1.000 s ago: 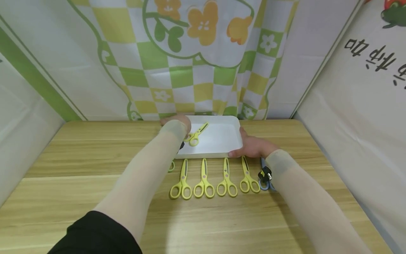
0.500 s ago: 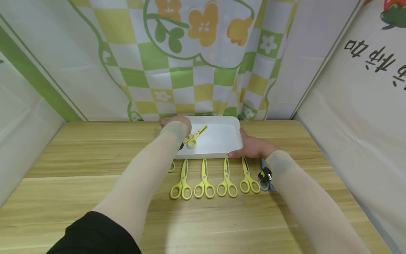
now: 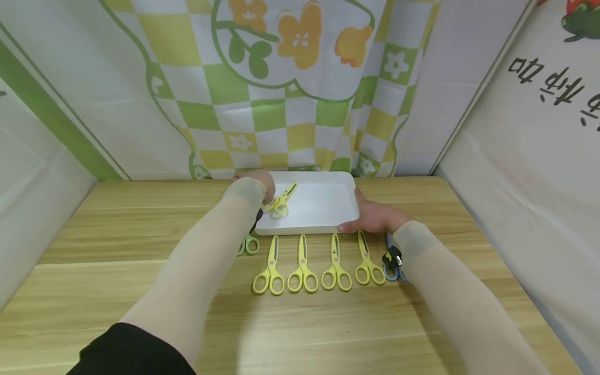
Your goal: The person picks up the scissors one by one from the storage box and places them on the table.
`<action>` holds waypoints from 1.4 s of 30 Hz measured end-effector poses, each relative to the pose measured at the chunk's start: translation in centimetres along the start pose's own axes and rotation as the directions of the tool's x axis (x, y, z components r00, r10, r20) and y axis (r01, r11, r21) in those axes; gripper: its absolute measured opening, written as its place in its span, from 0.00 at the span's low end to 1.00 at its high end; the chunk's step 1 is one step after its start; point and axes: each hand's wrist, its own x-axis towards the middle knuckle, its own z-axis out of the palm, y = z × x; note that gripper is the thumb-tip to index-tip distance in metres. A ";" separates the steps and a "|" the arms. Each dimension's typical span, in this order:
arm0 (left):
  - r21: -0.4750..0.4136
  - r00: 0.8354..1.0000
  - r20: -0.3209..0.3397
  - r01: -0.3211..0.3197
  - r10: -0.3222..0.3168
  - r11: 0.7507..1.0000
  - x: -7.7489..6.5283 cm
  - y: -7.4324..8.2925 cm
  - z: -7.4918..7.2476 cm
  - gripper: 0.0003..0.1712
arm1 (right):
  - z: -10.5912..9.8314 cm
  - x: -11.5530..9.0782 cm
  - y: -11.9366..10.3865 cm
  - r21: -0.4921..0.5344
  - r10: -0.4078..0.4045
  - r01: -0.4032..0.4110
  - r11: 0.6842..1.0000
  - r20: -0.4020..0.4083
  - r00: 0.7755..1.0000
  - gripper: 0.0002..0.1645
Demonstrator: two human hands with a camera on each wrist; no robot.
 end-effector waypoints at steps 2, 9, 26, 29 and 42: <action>0.031 1.000 0.006 -0.020 0.019 0.999 0.2 -0.3 -0.1 0.02 | 0.0 -0.1 0.0 0.006 0.003 -0.003 1.000 0.001 1.000 0.81; -0.021 0.998 -0.004 -0.063 0.063 0.998 -0.4 -1.0 -0.6 0.14 | -0.3 -0.2 -0.1 0.014 0.001 -0.001 1.000 -0.003 1.000 0.81; -0.272 0.985 -0.092 -0.164 0.144 0.948 -3.8 -5.0 1.0 0.17 | -0.2 -0.3 -0.2 0.045 0.009 -0.009 0.999 -0.004 1.000 0.81; -0.360 0.981 -0.132 -0.182 0.143 0.915 -4.9 -6.2 1.5 0.16 | -0.2 -0.3 -0.3 0.045 -0.015 0.015 0.999 -0.012 1.000 0.80; -0.418 0.966 -0.216 -0.220 0.139 0.881 -9.3 -14.0 4.7 0.18 | -0.1 -0.6 -0.3 0.010 0.029 -0.029 1.000 0.007 1.000 0.81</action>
